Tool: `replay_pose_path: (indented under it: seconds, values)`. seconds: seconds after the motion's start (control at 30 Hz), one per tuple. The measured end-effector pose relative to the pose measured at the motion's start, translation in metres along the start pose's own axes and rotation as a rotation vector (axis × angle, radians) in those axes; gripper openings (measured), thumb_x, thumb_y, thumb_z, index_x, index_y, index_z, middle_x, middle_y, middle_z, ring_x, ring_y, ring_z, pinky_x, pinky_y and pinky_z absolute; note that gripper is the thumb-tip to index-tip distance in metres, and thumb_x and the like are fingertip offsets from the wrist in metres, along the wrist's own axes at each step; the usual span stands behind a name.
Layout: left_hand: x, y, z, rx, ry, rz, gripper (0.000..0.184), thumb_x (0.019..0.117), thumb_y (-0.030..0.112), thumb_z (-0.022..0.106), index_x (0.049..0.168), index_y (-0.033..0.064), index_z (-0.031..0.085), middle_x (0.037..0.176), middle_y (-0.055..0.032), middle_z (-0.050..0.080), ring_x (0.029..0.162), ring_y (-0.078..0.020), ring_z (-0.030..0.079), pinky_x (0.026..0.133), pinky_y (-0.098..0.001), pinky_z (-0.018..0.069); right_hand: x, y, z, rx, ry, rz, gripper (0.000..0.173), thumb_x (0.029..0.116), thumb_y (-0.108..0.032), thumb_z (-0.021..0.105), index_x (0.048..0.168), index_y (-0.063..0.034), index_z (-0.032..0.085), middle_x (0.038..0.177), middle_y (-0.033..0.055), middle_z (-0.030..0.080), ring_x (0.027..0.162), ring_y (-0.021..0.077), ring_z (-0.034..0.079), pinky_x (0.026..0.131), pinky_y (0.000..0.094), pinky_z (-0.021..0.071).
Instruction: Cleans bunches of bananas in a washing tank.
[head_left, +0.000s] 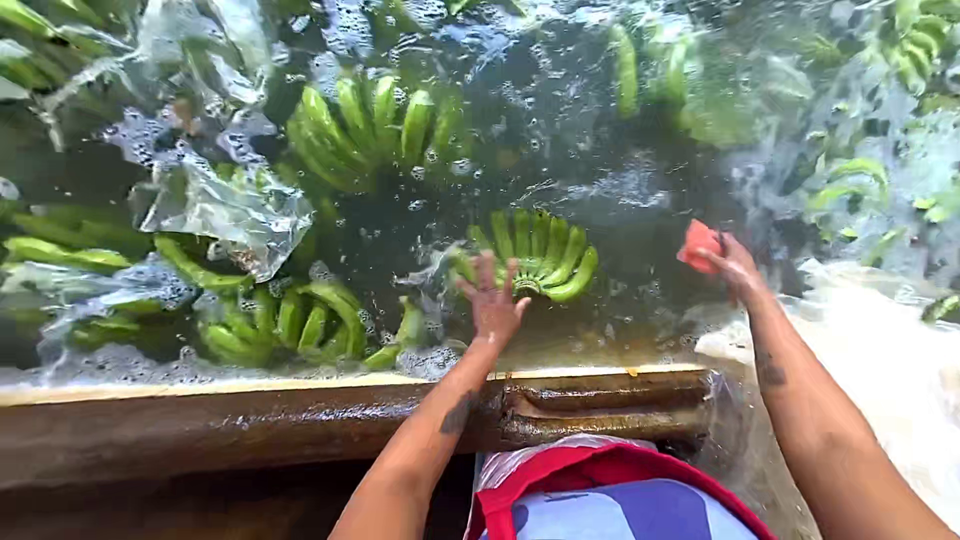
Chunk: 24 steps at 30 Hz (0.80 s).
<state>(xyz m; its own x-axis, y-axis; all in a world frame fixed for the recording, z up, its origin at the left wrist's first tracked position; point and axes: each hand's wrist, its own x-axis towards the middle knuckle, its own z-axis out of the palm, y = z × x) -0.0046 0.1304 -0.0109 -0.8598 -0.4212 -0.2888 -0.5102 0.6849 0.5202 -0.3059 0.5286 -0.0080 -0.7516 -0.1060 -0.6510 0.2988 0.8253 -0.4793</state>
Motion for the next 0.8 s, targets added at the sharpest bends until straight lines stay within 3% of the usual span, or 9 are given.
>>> replay_pose_path:
  seconds: [0.07, 0.1, 0.2, 0.3, 0.4, 0.53, 0.63, 0.7, 0.8]
  values:
    - [0.026, -0.008, 0.019, 0.120, -0.247, 0.158, 0.080, 0.0838, 0.024, 0.083, 0.155, 0.0280, 0.047, 0.166, -0.0221, 0.026, 0.154, -0.0483, 0.017, 0.116, -0.0790, 0.0085, -0.020, 0.018, 0.048, 0.224, 0.099, 0.217, 0.055, 0.1052, -0.041, 0.056, 0.146, -0.0065, 0.046, 0.104, 0.0155, 0.063, 0.070, 0.0185, 0.058, 0.060, 0.0367, 0.0522]
    - [0.040, -0.011, 0.030, 0.147, -0.325, 0.172, 0.075, 0.0904, 0.021, 0.076, 0.157, 0.0307, 0.043, 0.167, -0.0192, 0.027, 0.154, -0.0463, 0.019, 0.117, -0.0773, 0.0106, -0.034, 0.009, 0.079, 0.339, 0.156, 0.293, 0.054, 0.1077, -0.044, 0.049, 0.147, -0.0071, 0.043, 0.107, 0.0147, 0.062, 0.074, 0.0175, 0.059, 0.063, 0.0358, 0.0531]
    - [0.063, 0.011, 0.044, 0.098, -0.419, -0.018, 0.052, 0.1058, 0.015, 0.049, 0.157, 0.0135, 0.042, 0.160, -0.0211, 0.039, 0.149, -0.0438, 0.033, 0.118, -0.0694, 0.0231, -0.075, -0.045, 0.161, 0.579, 0.194, 0.215, 0.050, 0.1106, -0.025, 0.044, 0.153, 0.0002, 0.039, 0.140, 0.0218, 0.057, 0.119, 0.0248, 0.062, 0.099, 0.0420, 0.0546]
    - [0.090, 0.042, 0.036, -0.067, -0.513, -0.314, 0.042, 0.1036, 0.018, 0.054, 0.139, -0.0039, 0.056, 0.137, -0.0293, 0.059, 0.128, -0.0465, 0.057, 0.107, -0.0631, 0.0442, -0.100, -0.125, 0.224, 0.697, 0.024, 0.091, 0.045, 0.1019, -0.016, 0.062, 0.141, 0.0025, 0.049, 0.122, 0.0175, 0.066, 0.104, 0.0200, 0.068, 0.089, 0.0378, 0.0597]
    - [0.094, 0.017, 0.039, -0.607, -0.391, -0.388, 0.038, 0.1029, 0.012, 0.056, 0.137, -0.0040, 0.054, 0.124, -0.0212, 0.063, 0.112, -0.0267, 0.062, 0.098, -0.0433, 0.0523, -0.085, -0.164, 0.236, 0.507, -0.020, -0.215, 0.048, 0.0887, -0.013, 0.072, 0.133, 0.0032, 0.060, 0.119, 0.0178, 0.069, 0.107, 0.0222, 0.068, 0.096, 0.0421, 0.0569]
    - [0.062, -0.019, 0.004, -1.157, -0.362, -0.628, 0.041, 0.1080, 0.024, 0.050, 0.141, -0.0004, 0.050, 0.127, -0.0166, 0.065, 0.114, -0.0227, 0.064, 0.099, -0.0430, 0.0543, -0.023, -0.143, 0.197, 0.205, -0.014, -0.152, 0.044, 0.0981, -0.018, 0.068, 0.135, 0.0034, 0.059, 0.124, 0.0260, 0.067, 0.115, 0.0352, 0.066, 0.103, 0.0530, 0.0520]
    - [0.042, -0.033, -0.003, -1.446, -0.283, -0.736, 0.078, 0.1027, 0.068, 0.026, 0.150, 0.0080, 0.041, 0.133, -0.0137, 0.063, 0.121, -0.0234, 0.061, 0.102, -0.0449, 0.0524, 0.009, -0.124, 0.171, -0.001, -0.113, -0.095, 0.049, 0.0970, -0.030, 0.070, 0.136, -0.0017, 0.059, 0.124, 0.0275, 0.065, 0.115, 0.0429, 0.064, 0.099, 0.0651, 0.0489]
    - [0.044, -0.026, 0.013, -1.408, -0.008, -0.827, 0.090, 0.0955, 0.080, 0.012, 0.151, 0.0185, 0.046, 0.139, -0.0103, 0.062, 0.128, -0.0248, 0.059, 0.104, -0.0527, 0.0507, -0.006, -0.129, 0.179, 0.029, -0.031, -0.149, 0.045, 0.0959, -0.034, 0.070, 0.131, -0.0057, 0.063, 0.114, 0.0236, 0.069, 0.104, 0.0394, 0.068, 0.089, 0.0646, 0.0530]
    - [0.049, -0.027, 0.040, -1.375, 0.163, -0.903, 0.098, 0.0918, 0.080, -0.006, 0.159, 0.0213, 0.034, 0.154, -0.0122, 0.049, 0.140, -0.0279, 0.048, 0.110, -0.0582, 0.0451, -0.086, -0.168, 0.212, 0.159, -0.096, -0.367, 0.031, 0.0939, -0.027, 0.071, 0.118, -0.0072, 0.072, 0.104, 0.0112, 0.075, 0.094, 0.0222, 0.072, 0.086, 0.0502, 0.0600]
